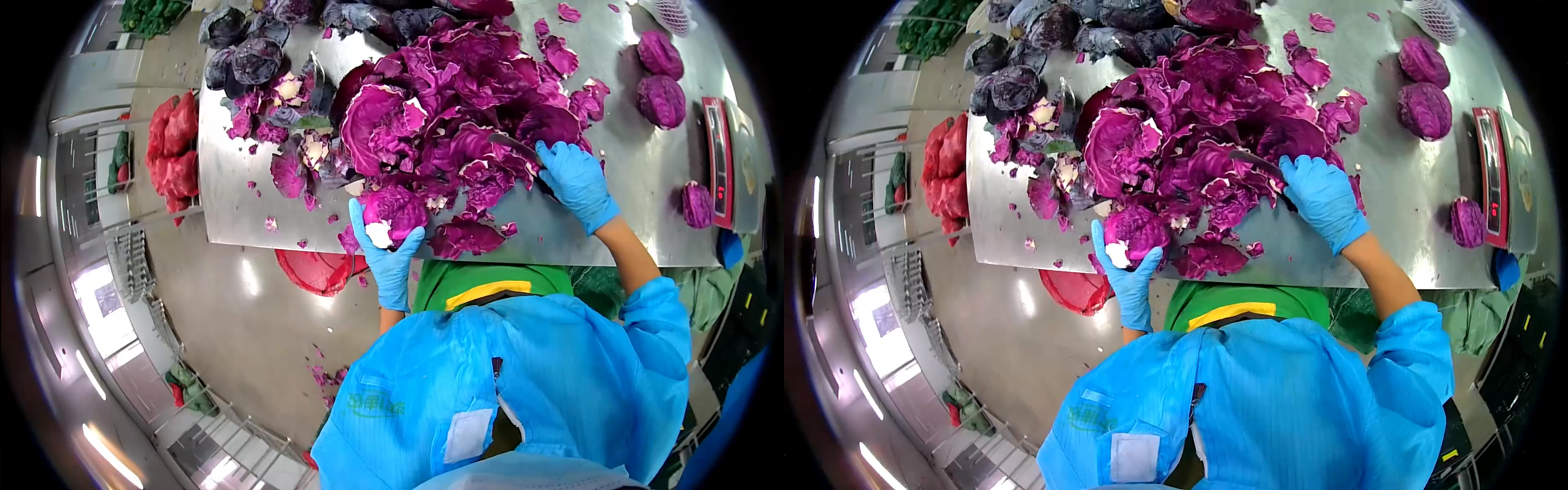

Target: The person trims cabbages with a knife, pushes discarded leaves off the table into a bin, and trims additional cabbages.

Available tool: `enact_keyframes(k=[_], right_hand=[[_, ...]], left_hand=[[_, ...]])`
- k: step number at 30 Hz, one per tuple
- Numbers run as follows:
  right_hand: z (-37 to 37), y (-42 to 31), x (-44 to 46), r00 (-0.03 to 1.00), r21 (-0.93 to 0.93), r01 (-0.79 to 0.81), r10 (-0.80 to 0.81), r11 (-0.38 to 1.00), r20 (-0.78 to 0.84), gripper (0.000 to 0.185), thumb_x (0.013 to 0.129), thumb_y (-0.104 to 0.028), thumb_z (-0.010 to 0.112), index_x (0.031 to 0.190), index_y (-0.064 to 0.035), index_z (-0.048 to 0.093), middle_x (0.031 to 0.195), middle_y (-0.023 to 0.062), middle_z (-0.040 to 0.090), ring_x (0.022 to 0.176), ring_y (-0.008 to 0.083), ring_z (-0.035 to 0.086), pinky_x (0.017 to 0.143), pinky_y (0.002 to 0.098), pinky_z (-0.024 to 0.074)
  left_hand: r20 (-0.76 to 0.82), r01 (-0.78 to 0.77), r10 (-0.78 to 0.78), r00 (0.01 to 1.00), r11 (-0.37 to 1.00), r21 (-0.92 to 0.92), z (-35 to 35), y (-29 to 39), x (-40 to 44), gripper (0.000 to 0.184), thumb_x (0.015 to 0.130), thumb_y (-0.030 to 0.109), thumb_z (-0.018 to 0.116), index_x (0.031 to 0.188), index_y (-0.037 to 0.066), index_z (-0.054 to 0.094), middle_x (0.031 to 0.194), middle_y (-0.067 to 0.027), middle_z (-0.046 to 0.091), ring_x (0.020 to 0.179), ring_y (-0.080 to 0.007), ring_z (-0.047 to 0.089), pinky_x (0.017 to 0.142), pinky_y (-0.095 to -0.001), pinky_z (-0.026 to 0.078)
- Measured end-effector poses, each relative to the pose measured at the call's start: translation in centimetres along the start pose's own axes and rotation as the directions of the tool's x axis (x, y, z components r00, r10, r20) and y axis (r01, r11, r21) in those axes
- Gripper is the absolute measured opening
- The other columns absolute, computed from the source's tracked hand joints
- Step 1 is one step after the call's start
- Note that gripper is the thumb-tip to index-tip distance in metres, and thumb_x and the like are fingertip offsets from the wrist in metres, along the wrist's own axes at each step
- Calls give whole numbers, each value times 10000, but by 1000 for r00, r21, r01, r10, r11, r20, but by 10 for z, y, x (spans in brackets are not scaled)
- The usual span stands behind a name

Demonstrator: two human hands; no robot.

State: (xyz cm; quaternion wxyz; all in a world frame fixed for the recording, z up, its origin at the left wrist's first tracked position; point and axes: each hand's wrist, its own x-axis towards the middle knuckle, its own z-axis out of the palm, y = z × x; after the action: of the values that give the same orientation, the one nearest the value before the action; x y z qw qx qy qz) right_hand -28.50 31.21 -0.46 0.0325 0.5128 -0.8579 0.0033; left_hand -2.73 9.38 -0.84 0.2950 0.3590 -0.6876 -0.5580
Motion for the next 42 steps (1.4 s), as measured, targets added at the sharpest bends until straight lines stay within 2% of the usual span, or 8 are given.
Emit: enact_keyframes(k=[7, 10, 14, 19, 27, 33, 37, 42], right_hand=[[-26, 15, -7, 880, 712, -98, 395, 696, -265, 230, 930, -193, 625, 1101, -39, 636, 977, 146, 628, 889, 298, 636, 806, 351, 501], [-37, -9, -9, 852, 660, -238, 479, 712, -210, 294, 921, -231, 648, 1149, -47, 641, 955, 148, 620, 880, 287, 629, 795, 358, 499], [4, -10, -25, 970, 285, -174, 214, 943, -114, 387, 872, -239, 683, 1216, -76, 611, 965, 151, 606, 866, 316, 615, 754, 395, 503], [20, -3, -39, 884, 487, -308, 435, 817, -172, 287, 939, -153, 582, 1218, -88, 588, 1042, 117, 636, 890, 281, 634, 776, 360, 512], [-70, -153, 27, 844, 950, -305, 444, -61, 299, 470, 853, -229, 750, 1294, -150, 608, 919, -19, 590, 706, 73, 541, 641, 236, 473], [-14, -226, 60, 976, 898, -178, 192, 403, 108, 764, 794, -297, 770, 1471, -168, 439, 1261, 116, 544, 1103, 259, 551, 925, 339, 485], [-9, -233, 58, 969, 841, -89, 243, 533, -52, 736, 798, -281, 754, 1460, -176, 450, 1286, 113, 552, 1086, 272, 588, 878, 348, 519], [-7, -236, 60, 959, 786, -63, 256, 615, -123, 665, 793, -268, 756, 1398, -140, 510, 1252, 88, 578, 998, 263, 628, 757, 337, 550]], left_hand=[[293, 520, -441, 848, 587, -620, -52, -2, 7, 883, 842, 589, 596, 1529, 163, 241, 1486, -168, 381, 1301, -463, 439, 980, -665, 427], [542, 610, -382, 748, 77, -788, -57, 5, 9, 883, 846, 682, 494, 1540, 211, 216, 1507, -183, 340, 1302, -548, 383, 1008, -725, 343], [580, 632, -390, 715, 7, -775, -65, 12, 19, 896, 847, 718, 450, 1528, 171, 249, 1505, -191, 344, 1304, -560, 368, 1047, -708, 307], [383, 611, -527, 758, 370, -700, -81, -11, 35, 845, 830, 581, 632, 1492, 159, 321, 1453, -170, 421, 1277, -462, 452, 965, -669, 427], [135, 441, -427, 894, 789, -427, -68, 4, 43, 898, 822, 145, 778, 1529, 134, 224, 1447, -119, 387, 1266, -262, 471, 1048, -415, 451], [569, 369, -159, 806, 888, -274, -82, 28, 50, 1192, 682, 61, 860, 1563, 100, 57, 1496, -160, 308, 1305, -276, 431, 1073, -400, 418], [459, -284, 203, 865, 952, 113, -78, -30, 71, 1289, 564, 242, 953, 1529, 37, 123, 1514, -165, 273, 1363, -286, 355, 1125, -412, 351], [391, -75, 117, 913, 990, -120, -61, -34, 69, 1227, 561, 191, 938, 1509, 39, 173, 1487, -156, 295, 1333, -279, 383, 1121, -390, 351]])
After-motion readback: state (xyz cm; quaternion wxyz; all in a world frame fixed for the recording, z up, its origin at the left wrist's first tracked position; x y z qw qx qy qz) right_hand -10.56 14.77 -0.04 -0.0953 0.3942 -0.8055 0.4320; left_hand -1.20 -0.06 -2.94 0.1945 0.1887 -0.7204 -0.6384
